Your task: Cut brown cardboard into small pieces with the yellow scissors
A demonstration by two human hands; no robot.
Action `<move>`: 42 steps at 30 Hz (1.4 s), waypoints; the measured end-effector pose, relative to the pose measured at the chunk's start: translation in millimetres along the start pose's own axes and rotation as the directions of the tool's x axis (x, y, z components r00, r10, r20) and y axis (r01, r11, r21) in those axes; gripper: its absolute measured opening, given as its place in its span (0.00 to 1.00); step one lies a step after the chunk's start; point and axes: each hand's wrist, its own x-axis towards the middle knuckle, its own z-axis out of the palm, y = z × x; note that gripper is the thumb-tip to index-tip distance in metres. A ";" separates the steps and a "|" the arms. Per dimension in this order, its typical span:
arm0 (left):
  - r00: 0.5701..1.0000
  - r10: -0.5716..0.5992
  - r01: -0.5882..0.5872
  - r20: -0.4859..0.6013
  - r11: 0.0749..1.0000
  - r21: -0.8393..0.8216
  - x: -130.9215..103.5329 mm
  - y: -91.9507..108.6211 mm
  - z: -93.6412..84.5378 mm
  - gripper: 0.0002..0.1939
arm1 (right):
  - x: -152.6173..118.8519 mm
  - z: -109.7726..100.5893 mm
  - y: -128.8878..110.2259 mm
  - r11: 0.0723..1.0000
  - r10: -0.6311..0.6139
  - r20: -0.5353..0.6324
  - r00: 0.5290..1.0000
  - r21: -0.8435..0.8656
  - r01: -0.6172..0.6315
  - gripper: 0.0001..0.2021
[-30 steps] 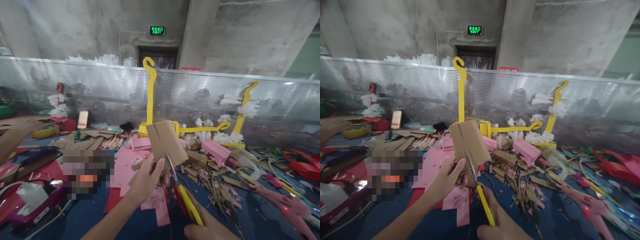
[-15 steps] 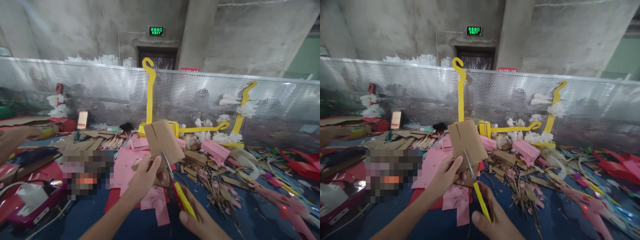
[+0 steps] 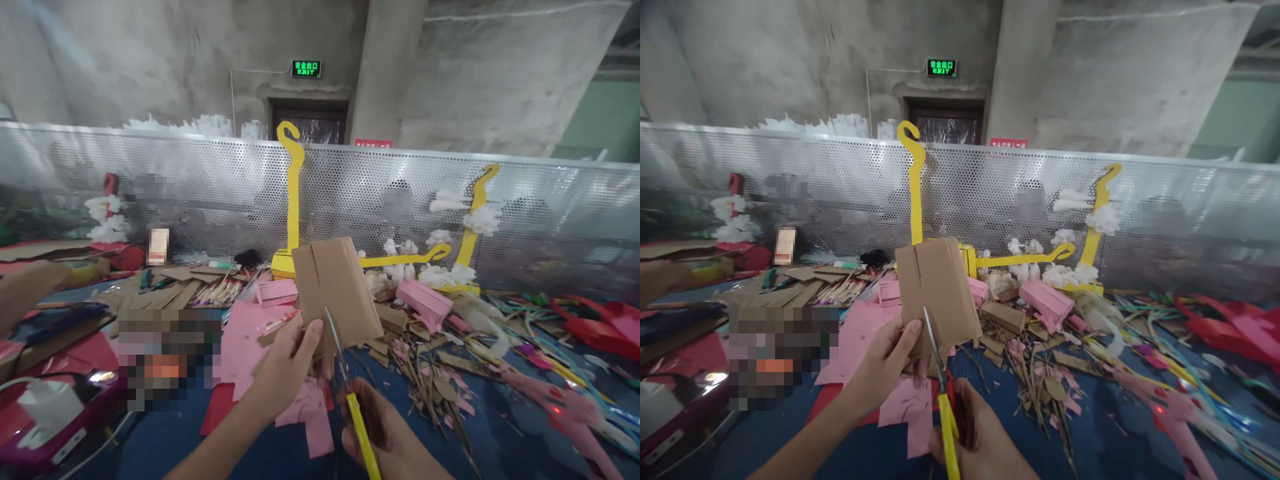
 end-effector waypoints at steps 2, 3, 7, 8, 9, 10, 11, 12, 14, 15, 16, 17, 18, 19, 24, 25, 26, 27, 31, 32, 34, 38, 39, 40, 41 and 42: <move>0.999 0.014 -0.014 0.039 1.000 -0.015 -1.2 2.8 1.9 0.15 | 0.4 -3.4 3.3 1.000 -0.001 0.002 1.000 -0.006 0.001 0.30; 0.998 0.019 -0.018 0.052 1.000 -0.024 -1.6 3.0 2.7 0.15 | -0.1 -5.4 3.7 1.000 0.002 0.002 1.000 -0.008 -0.002 0.30; 0.998 0.019 -0.017 0.064 1.000 -0.026 -2.7 -1.6 5.5 0.15 | -5.7 -9.9 3.6 0.999 0.009 -0.025 1.000 0.036 -0.008 0.32; 0.998 0.023 -0.022 0.063 1.000 -0.013 -3.0 -3.1 6.1 0.16 | -7.5 -9.7 3.9 0.998 0.007 -0.029 1.000 0.058 -0.005 0.33; 0.998 0.025 -0.025 0.064 1.000 0.002 -3.4 -4.4 6.5 0.16 | -9.4 -9.1 4.1 0.997 0.001 -0.040 0.999 0.080 0.002 0.33; 0.997 0.026 -0.027 0.069 1.000 0.012 -3.8 -5.3 6.7 0.16 | -11.3 -8.1 4.0 0.995 -0.005 -0.061 0.998 0.102 0.011 0.33; 0.997 0.023 -0.025 0.075 1.000 0.015 -4.2 -5.9 6.9 0.16 | -13.1 -7.0 3.4 0.993 -0.002 -0.091 0.996 0.121 0.013 0.33; 0.997 0.018 -0.019 0.079 1.000 0.011 -4.4 -6.2 6.9 0.16 | -14.7 -5.8 2.2 0.990 0.012 -0.131 0.991 0.139 0.006 0.32; 0.996 -0.002 0.002 0.086 1.000 -0.003 -4.6 -6.4 7.0 0.16 | -16.0 -3.8 -1.2 0.988 0.050 -0.203 0.978 0.156 -0.018 0.30; 0.996 -0.009 0.010 0.085 1.000 -0.007 -4.5 -6.7 7.1 0.16 | -15.3 -2.9 -2.9 0.989 0.060 -0.213 0.975 0.146 -0.029 0.29; 0.996 -0.015 0.016 0.087 1.000 -0.007 -4.3 -7.2 7.4 0.16 | -13.5 -2.2 -4.2 0.992 0.057 -0.202 0.978 0.119 -0.033 0.28; 0.996 -0.019 0.020 0.093 1.000 -0.004 -4.1 -8.0 7.8 0.16 | -10.6 -1.4 -4.8 0.996 0.040 -0.175 0.984 0.081 -0.026 0.27; 0.995 -0.020 0.020 0.100 1.000 -0.001 -3.9 -9.1 8.3 0.16 | -6.8 -0.5 -4.7 0.999 0.017 -0.145 0.989 0.035 -0.012 0.26; 0.994 -0.018 0.018 0.106 1.000 -0.001 -3.7 -10.5 9.0 0.16 | -2.7 0.4 -3.9 1.000 0.002 -0.108 0.994 -0.010 -0.003 0.27; 0.992 -0.010 0.017 0.125 0.999 -0.051 -4.1 -17.0 12.9 0.15 | 8.5 6.3 1.5 0.996 0.011 -0.075 0.997 -0.086 -0.018 0.25; 0.992 -0.012 0.020 0.129 0.998 -0.062 -4.3 -17.9 13.4 0.16 | 8.2 7.4 1.5 0.996 0.004 -0.070 0.998 -0.087 -0.010 0.24; 0.991 -0.010 0.020 0.134 0.997 -0.070 -4.6 -18.5 13.9 0.16 | 7.4 8.3 1.1 0.996 -0.002 -0.071 0.997 -0.087 -0.004 0.24; 0.991 -0.008 0.018 0.135 0.997 -0.073 -4.8 -18.8 14.2 0.16 | 6.6 9.0 0.5 0.996 -0.005 -0.076 0.997 -0.092 -0.002 0.23; 0.993 -0.027 0.033 0.113 0.998 -0.052 -4.3 -16.1 13.2 0.17 | 5.3 9.0 0.1 0.993 0.010 -0.104 0.995 -0.116 -0.022 0.24; 0.994 -0.036 0.040 0.105 0.999 -0.034 -3.5 -14.2 11.8 0.17 | 5.4 8.4 0.9 0.993 0.012 -0.105 0.994 -0.112 -0.024 0.25; 0.998 -0.031 0.029 0.059 0.999 0.035 -0.8 -9.6 7.4 0.18 | 5.3 7.3 3.7 0.994 0.005 -0.075 0.997 -0.108 -0.013 0.26; 0.989 0.058 -0.031 -0.135 0.981 0.194 5.7 -3.6 -5.4 0.19 | 4.3 7.0 10.6 0.996 -0.020 -0.045 0.999 -0.083 0.016 0.26; 0.986 0.057 -0.024 -0.155 0.977 0.211 6.4 -3.4 -8.0 0.19 | 4.2 7.0 11.9 0.997 -0.006 -0.051 0.999 -0.074 0.003 0.27; 0.985 0.055 -0.016 -0.163 0.973 0.229 6.6 -3.5 -9.8 0.20 | 4.1 6.7 12.9 0.998 0.013 -0.052 0.999 -0.068 -0.016 0.29; 0.985 0.050 -0.008 -0.164 0.969 0.248 6.0 -3.7 -10.8 0.20 | 4.1 6.2 13.5 0.997 0.031 -0.044 0.999 -0.071 -0.034 0.30; 0.986 0.050 -0.006 -0.157 0.964 0.268 4.9 -3.9 -11.1 0.19 | 4.1 5.3 13.7 0.996 0.039 -0.031 0.999 -0.077 -0.042 0.31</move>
